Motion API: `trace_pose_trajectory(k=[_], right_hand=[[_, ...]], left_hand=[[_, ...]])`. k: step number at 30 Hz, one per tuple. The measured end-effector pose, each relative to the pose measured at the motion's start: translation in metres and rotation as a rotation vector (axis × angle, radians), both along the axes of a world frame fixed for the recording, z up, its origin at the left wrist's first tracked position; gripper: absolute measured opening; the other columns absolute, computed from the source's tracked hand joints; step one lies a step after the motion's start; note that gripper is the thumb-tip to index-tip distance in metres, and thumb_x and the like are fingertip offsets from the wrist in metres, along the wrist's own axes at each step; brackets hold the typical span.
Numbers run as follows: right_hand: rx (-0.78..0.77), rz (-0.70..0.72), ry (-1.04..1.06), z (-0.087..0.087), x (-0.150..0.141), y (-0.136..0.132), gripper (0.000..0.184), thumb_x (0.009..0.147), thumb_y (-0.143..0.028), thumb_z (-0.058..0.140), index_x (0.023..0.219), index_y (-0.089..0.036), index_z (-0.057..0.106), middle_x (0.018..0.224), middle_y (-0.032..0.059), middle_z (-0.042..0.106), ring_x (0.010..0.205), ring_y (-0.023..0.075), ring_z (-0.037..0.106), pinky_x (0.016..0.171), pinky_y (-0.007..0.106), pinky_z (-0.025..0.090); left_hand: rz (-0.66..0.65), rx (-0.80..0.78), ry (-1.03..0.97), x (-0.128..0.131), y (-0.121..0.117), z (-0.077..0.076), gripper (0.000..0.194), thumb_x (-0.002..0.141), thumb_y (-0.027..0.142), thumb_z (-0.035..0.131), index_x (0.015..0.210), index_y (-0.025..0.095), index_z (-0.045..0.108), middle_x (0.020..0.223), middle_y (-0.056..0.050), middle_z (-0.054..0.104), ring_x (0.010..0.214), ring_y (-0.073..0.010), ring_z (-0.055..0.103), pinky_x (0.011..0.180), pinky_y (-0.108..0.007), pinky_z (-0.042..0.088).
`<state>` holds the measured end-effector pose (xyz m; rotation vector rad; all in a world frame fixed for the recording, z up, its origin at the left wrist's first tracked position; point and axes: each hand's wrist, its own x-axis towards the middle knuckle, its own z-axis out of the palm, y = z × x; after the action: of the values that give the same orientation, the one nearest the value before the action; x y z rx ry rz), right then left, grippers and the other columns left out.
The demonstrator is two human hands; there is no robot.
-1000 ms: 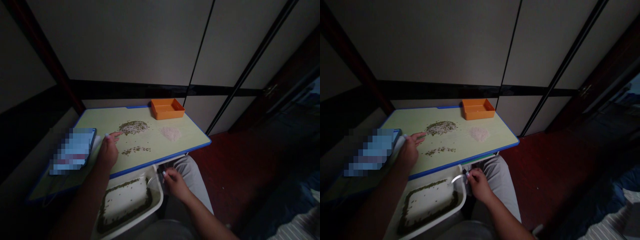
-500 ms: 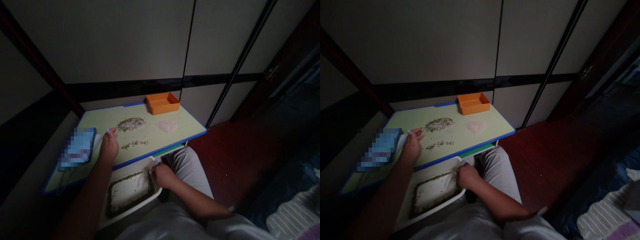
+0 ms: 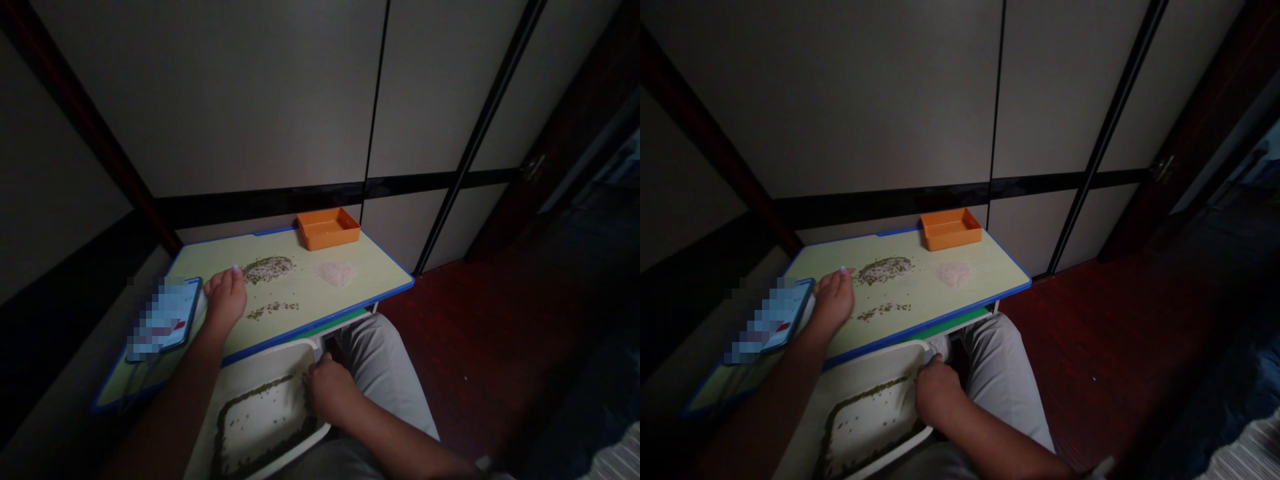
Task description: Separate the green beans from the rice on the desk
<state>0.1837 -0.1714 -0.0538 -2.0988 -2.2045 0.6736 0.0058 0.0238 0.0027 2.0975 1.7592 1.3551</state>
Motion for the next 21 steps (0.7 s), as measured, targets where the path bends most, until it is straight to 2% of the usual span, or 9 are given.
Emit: trace_pose_trajectory(k=[3,8,13,18,21], right_hand=[[0.009,0.005,-0.001,-0.002,-0.003,-0.001,0.034,0.083,-0.017,0.050,0.111,-0.008,0.066,0.108,0.0258,0.064,0.085,0.0302,0.071,0.071,0.041,0.057],[0.047,-0.010,0.013,-0.010,-0.002,-0.003,0.034,0.090,-0.024,0.043,0.109,-0.010,0.067,0.109,0.0259,0.062,0.085,0.0306,0.070,0.071,0.043,0.056],[0.091,-0.101,0.228,-0.023,0.003,-0.007,0.032,0.092,-0.026,0.042,0.108,-0.012,0.066,0.108,0.0211,0.062,0.092,0.0268,0.068,0.081,0.039,0.053],[0.313,-0.190,0.504,-0.026,0.013,-0.006,0.029,0.093,-0.017,0.037,0.109,-0.018,0.061,0.115,0.0138,0.059,0.111,0.0212,0.058,0.098,0.032,0.044],[0.462,-0.130,0.528,-0.021,0.023,-0.005,0.025,0.090,-0.017,0.040,0.107,-0.020,0.059,0.116,0.0123,0.058,0.112,0.0210,0.055,0.099,0.031,0.042]], left_hand=[[0.024,0.017,0.015,-0.008,0.003,-0.004,0.041,0.086,0.045,0.026,0.086,0.020,0.058,0.097,-0.017,0.063,0.112,-0.0320,0.052,0.105,-0.057,0.031],[0.006,0.063,0.037,-0.013,-0.009,-0.012,0.036,0.084,0.047,0.030,0.084,0.023,0.057,0.094,-0.014,0.062,0.105,-0.0292,0.054,0.101,-0.050,0.038],[0.000,0.071,0.047,-0.013,-0.012,-0.016,0.032,0.081,0.048,0.036,0.082,0.024,0.056,0.091,-0.013,0.061,0.104,-0.0308,0.054,0.100,-0.053,0.038],[-0.004,0.043,0.050,-0.017,-0.013,-0.017,0.038,0.082,0.052,0.033,0.084,0.023,0.057,0.091,-0.014,0.062,0.101,-0.0315,0.055,0.099,-0.052,0.041],[-0.014,0.015,0.039,-0.021,-0.014,-0.016,0.039,0.082,0.052,0.031,0.082,0.023,0.057,0.089,-0.013,0.062,0.098,-0.0311,0.057,0.098,-0.051,0.043]])
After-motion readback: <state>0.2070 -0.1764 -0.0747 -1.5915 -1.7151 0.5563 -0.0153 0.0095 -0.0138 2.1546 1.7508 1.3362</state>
